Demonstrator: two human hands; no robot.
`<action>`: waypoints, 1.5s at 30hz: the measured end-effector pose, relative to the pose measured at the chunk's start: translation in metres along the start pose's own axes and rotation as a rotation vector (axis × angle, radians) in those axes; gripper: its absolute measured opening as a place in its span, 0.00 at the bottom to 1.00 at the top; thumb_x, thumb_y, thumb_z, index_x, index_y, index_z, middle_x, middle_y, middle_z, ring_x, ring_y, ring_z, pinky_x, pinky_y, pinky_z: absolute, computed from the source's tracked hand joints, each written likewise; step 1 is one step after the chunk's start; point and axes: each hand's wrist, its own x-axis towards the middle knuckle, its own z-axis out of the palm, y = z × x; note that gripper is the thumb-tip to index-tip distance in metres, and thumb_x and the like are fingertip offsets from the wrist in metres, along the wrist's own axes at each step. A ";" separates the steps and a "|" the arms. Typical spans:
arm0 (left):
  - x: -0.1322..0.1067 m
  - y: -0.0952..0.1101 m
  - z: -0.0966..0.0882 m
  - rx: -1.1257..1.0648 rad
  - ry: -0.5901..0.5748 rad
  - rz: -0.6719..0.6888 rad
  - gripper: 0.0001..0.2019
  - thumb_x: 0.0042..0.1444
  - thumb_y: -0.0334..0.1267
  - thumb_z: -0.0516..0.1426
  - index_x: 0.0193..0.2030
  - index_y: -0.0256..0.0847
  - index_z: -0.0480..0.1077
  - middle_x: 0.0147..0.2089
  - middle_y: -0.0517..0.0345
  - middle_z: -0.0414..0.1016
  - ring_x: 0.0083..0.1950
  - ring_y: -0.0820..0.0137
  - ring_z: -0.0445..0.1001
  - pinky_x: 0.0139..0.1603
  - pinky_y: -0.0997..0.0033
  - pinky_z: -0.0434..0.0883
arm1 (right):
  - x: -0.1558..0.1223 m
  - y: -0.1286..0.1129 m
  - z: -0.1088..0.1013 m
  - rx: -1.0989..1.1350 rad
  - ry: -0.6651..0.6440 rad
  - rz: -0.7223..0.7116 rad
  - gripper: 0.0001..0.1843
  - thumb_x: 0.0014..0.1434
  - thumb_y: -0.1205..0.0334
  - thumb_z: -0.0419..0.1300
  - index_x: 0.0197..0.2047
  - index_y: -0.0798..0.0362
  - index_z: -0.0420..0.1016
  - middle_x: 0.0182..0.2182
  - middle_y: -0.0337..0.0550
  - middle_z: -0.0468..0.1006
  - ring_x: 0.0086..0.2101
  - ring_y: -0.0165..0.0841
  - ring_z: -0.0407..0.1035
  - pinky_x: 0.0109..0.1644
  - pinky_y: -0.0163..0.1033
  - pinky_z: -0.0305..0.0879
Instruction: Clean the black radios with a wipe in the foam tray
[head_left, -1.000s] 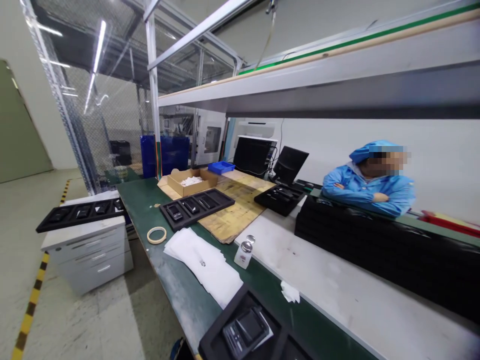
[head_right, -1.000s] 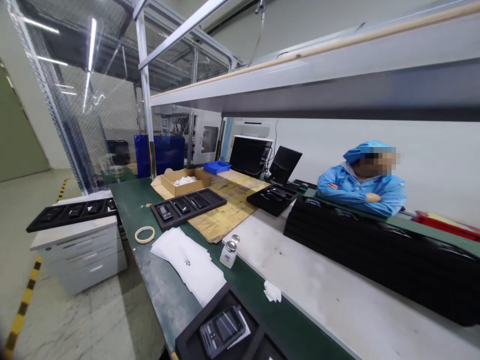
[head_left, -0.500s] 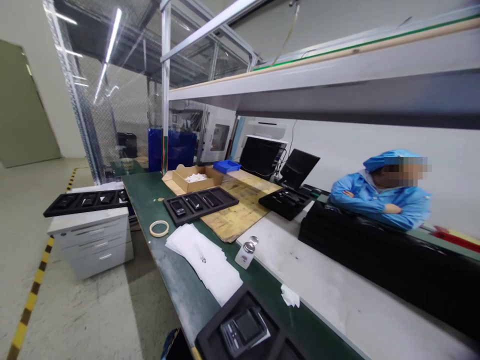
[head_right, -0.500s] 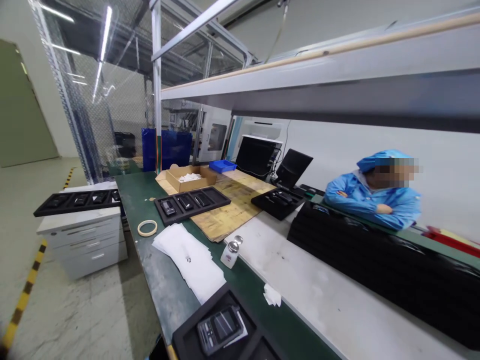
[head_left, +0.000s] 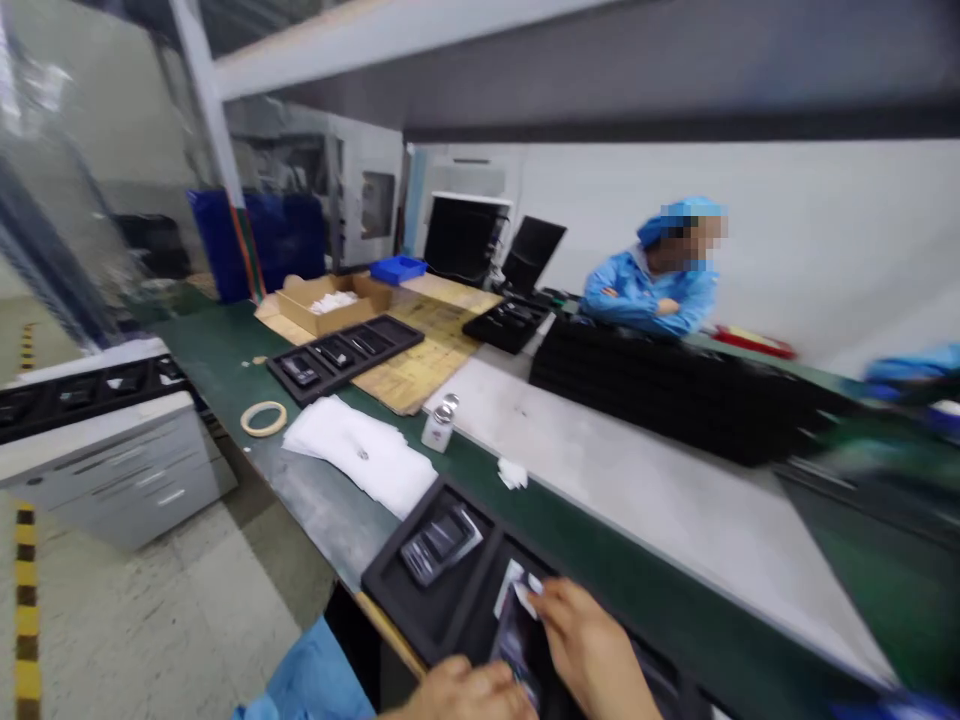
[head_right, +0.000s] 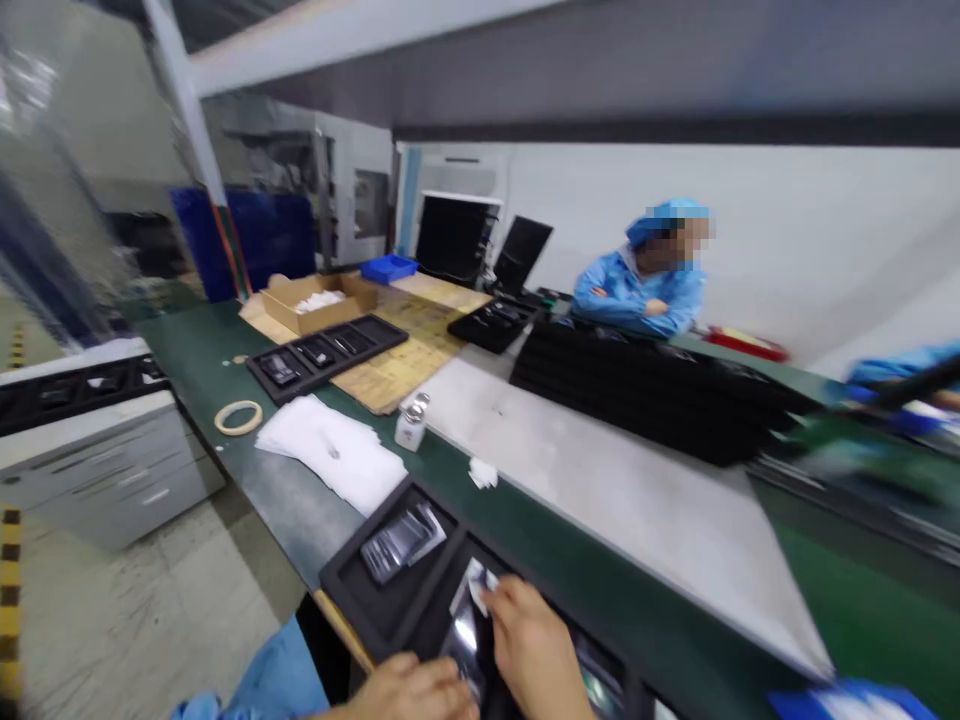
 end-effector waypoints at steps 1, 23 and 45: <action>0.000 0.001 0.003 -0.059 0.006 0.085 0.16 0.69 0.47 0.52 0.59 0.49 0.70 0.61 0.57 0.74 0.61 0.66 0.69 0.53 0.67 0.71 | 0.000 -0.004 -0.005 -0.023 0.031 -0.006 0.22 0.59 0.74 0.49 0.38 0.48 0.83 0.36 0.46 0.81 0.38 0.37 0.77 0.44 0.37 0.75; 0.000 -0.002 -0.007 -0.235 0.003 0.136 0.25 0.63 0.32 0.52 0.67 0.36 0.63 0.66 0.53 0.70 0.66 0.62 0.65 0.61 0.62 0.61 | 0.004 -0.009 -0.021 -0.080 -0.063 0.001 0.17 0.63 0.73 0.55 0.43 0.49 0.83 0.36 0.45 0.78 0.37 0.34 0.70 0.42 0.36 0.68; 0.002 0.002 -0.007 -0.280 -0.058 0.177 0.24 0.66 0.35 0.51 0.68 0.34 0.61 0.67 0.51 0.69 0.67 0.62 0.64 0.62 0.63 0.62 | -0.045 -0.023 -0.014 -0.022 0.071 0.135 0.18 0.64 0.74 0.52 0.43 0.50 0.82 0.34 0.45 0.76 0.35 0.34 0.71 0.38 0.35 0.70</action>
